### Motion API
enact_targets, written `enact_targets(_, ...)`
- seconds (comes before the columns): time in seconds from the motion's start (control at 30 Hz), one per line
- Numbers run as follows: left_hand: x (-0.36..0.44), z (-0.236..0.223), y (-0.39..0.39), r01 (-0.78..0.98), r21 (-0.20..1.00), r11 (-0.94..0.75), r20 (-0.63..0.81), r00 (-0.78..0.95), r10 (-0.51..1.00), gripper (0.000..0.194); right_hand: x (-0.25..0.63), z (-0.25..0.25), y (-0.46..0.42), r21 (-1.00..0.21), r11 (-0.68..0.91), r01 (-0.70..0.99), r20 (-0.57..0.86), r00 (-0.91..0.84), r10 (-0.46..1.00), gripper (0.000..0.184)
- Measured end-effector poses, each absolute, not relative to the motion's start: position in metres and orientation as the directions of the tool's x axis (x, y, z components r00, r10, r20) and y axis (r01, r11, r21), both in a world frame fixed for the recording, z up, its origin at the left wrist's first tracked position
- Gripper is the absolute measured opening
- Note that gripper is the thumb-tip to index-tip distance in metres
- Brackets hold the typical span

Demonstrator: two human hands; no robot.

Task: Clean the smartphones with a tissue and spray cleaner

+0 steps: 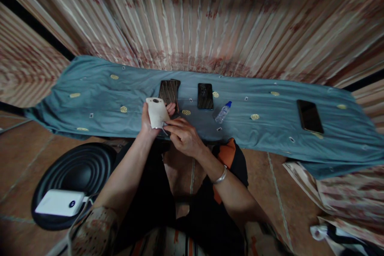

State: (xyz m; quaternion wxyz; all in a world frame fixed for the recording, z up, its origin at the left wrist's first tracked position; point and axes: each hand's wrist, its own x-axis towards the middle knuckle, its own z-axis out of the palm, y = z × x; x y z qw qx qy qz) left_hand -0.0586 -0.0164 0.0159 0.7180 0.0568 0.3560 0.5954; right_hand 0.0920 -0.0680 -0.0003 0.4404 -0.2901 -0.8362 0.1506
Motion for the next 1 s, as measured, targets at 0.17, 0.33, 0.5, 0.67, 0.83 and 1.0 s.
enact_targets(0.17,-0.059,0.012,-0.015,-0.826,0.488,0.281,-0.439,0.046,0.897,0.080,0.094,-0.001,-0.070,-0.513,0.767,0.386,0.631,-0.435,0.642,0.036)
enact_targets(0.33,-0.061,0.002,-0.011,-0.803,0.509,0.311,-0.430,0.075,0.900,0.081,0.084,0.000,-0.072,-0.504,0.792,0.344,0.649,-0.454,0.610,0.036)
enact_targets(0.5,-0.063,0.002,-0.012,-0.781,0.519,0.349,-0.449,0.098,0.888,0.085,0.075,0.001,-0.074,-0.487,0.809,0.328,0.643,-0.493,0.587,0.038)
enact_targets(0.67,-0.063,0.009,-0.014,-0.826,0.474,0.304,-0.430,0.084,0.899,0.086,0.078,0.000,-0.073,-0.476,0.811,0.341,0.663,-0.466,0.585,0.040)
enact_targets(0.83,-0.063,0.013,-0.016,-0.844,0.465,0.266,-0.398,0.070,0.915,0.078,0.089,-0.002,-0.071,-0.486,0.793,0.367,0.675,-0.419,0.607,0.038)
enact_targets(1.0,-0.062,0.015,-0.017,-0.832,0.470,0.294,-0.375,0.114,0.920,0.077,0.094,-0.012,-0.070,-0.566,0.718,0.405,0.627,-0.353,0.694,0.038)
